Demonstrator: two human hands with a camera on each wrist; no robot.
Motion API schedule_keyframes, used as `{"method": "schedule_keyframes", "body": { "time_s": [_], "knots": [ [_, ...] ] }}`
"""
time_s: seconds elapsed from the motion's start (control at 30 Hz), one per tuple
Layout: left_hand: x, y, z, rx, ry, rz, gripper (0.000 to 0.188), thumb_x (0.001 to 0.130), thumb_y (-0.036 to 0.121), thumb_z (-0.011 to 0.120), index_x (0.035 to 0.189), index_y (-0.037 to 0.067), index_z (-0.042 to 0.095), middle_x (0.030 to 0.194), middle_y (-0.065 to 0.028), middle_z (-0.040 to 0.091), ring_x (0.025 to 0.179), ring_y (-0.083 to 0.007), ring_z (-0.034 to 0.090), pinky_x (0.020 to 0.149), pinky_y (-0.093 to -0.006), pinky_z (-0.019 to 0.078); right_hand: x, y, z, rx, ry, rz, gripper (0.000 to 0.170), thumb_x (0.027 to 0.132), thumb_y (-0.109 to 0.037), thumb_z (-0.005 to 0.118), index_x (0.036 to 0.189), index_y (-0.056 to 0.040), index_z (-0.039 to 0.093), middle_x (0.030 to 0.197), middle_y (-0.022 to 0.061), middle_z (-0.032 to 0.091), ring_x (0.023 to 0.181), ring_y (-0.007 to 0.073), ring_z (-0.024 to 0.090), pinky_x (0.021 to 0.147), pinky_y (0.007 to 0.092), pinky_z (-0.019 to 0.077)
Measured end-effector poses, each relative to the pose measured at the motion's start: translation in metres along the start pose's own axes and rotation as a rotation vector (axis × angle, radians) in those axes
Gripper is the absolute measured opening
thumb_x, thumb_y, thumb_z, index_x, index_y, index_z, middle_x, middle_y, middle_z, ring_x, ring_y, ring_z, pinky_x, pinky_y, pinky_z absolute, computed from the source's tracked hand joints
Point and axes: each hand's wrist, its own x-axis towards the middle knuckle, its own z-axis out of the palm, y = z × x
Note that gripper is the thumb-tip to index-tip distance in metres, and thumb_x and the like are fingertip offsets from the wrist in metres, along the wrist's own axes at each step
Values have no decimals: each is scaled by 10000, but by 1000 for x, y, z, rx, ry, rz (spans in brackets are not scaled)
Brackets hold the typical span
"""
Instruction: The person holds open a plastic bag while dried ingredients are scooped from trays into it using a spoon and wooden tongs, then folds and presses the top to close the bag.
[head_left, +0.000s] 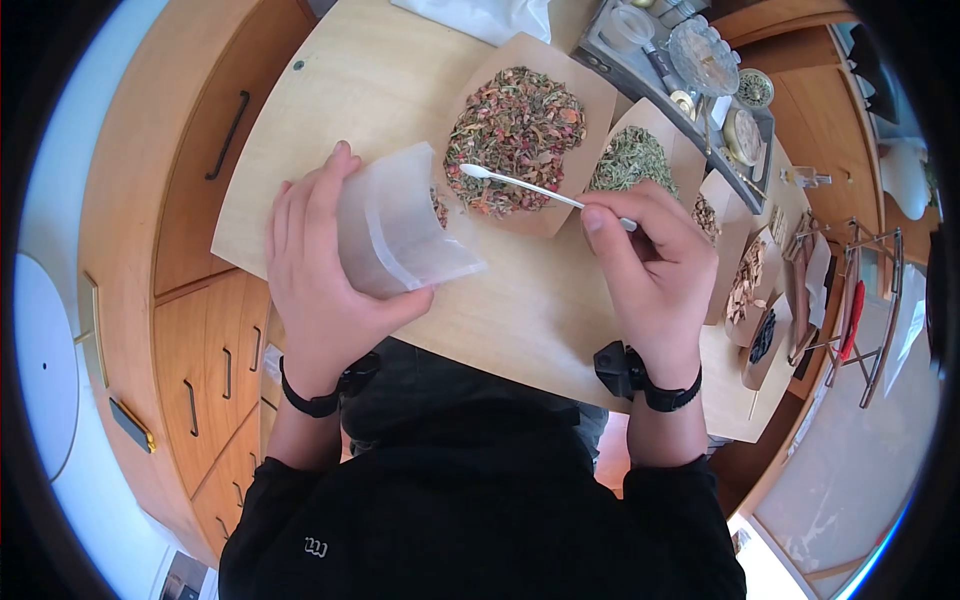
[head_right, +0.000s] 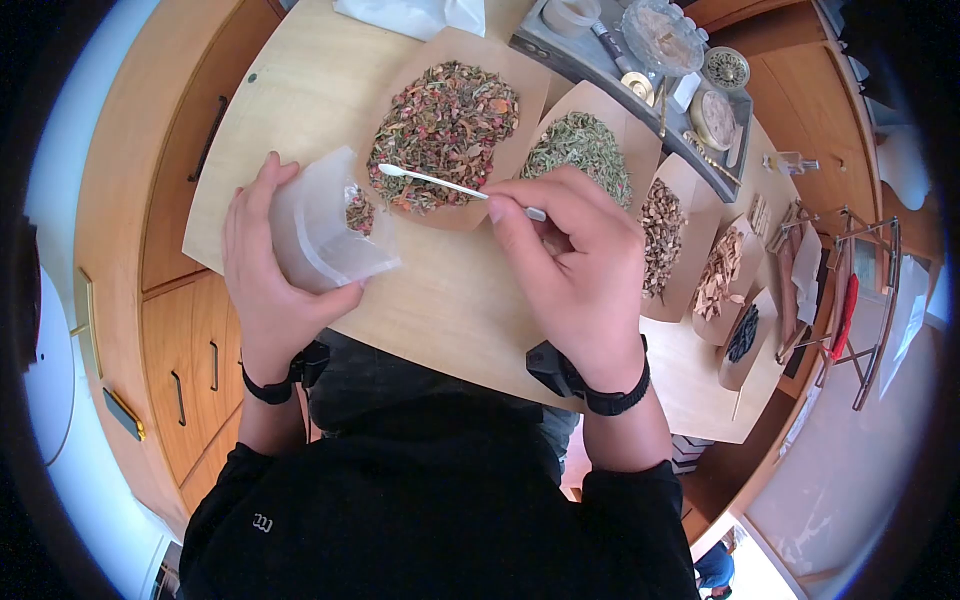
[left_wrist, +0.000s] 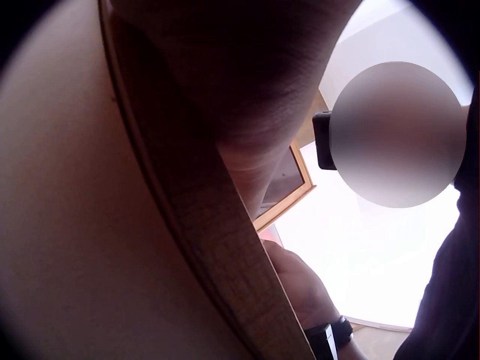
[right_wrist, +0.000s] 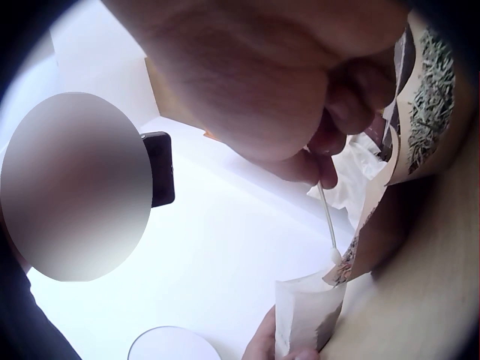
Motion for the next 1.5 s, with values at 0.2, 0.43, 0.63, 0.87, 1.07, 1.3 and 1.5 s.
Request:
{"method": "schedule_keyframes", "body": {
  "time_s": [0.2, 0.43, 0.63, 0.87, 1.07, 1.3, 1.5],
  "knots": [
    [0, 1, -1, 14, -5, 1, 1210, 593, 315, 957, 1684, 98, 483, 1444, -136, 695, 1358, -411, 625, 1258, -631, 394, -5, -6, 4, 10, -6, -15, 108, 1008, -73, 830, 1097, -19, 856, 874, 54, 754, 672, 94, 624, 616, 260, 472],
    [1, 1, -1, 16, -1, 7, 1209, 594, 312, 954, 1686, 94, 482, 1442, -143, 693, 1353, -414, 627, 1258, -633, 394, 3, 11, -3, -47, 125, 132, 126, 1009, -98, 822, 1087, -7, 859, 805, 49, 741, 656, 64, 590, 598, 266, 444],
    [1, 1, -3, -5, -16, -3, 1176, 607, 256, 945, 1671, 46, 492, 1466, -140, 703, 1360, -416, 629, 1286, -581, 370, 3, 10, -13, 72, 142, 210, 135, 1013, -87, 825, 1109, 2, 859, 854, 42, 768, 679, 60, 597, 616, 259, 455],
    [0, 0, -1, -3, -12, -1, 1175, 605, 265, 946, 1669, 49, 495, 1476, -137, 699, 1372, -422, 625, 1294, -590, 363, 5, 13, -1, 56, 33, 100, 138, 1015, -73, 822, 1124, 3, 859, 884, 69, 775, 731, 85, 633, 657, 269, 487],
    [1, 1, -2, 19, 2, -2, 1183, 591, 311, 952, 1665, 101, 504, 1436, -142, 691, 1349, -419, 628, 1258, -636, 396, 14, 24, -35, 1, 162, 72, 147, 1042, -78, 805, 1155, -5, 864, 922, 40, 752, 772, 44, 575, 682, 242, 437],
    [0, 1, -1, 14, -2, -2, 1185, 591, 325, 954, 1667, 116, 504, 1439, -136, 687, 1345, -415, 628, 1254, -637, 400, 19, 20, -37, -260, 74, 39, 170, 1026, -42, 790, 1179, -23, 860, 926, 51, 703, 740, 119, 594, 677, 297, 451],
    [0, -1, 0, 24, 9, 14, 1180, 592, 332, 953, 1661, 103, 508, 1435, -140, 691, 1340, -415, 631, 1246, -635, 408, 17, 20, -20, -115, -15, 35, 173, 1042, -57, 784, 1197, -31, 857, 954, 50, 712, 719, 114, 583, 664, 291, 448]
  ]
}}
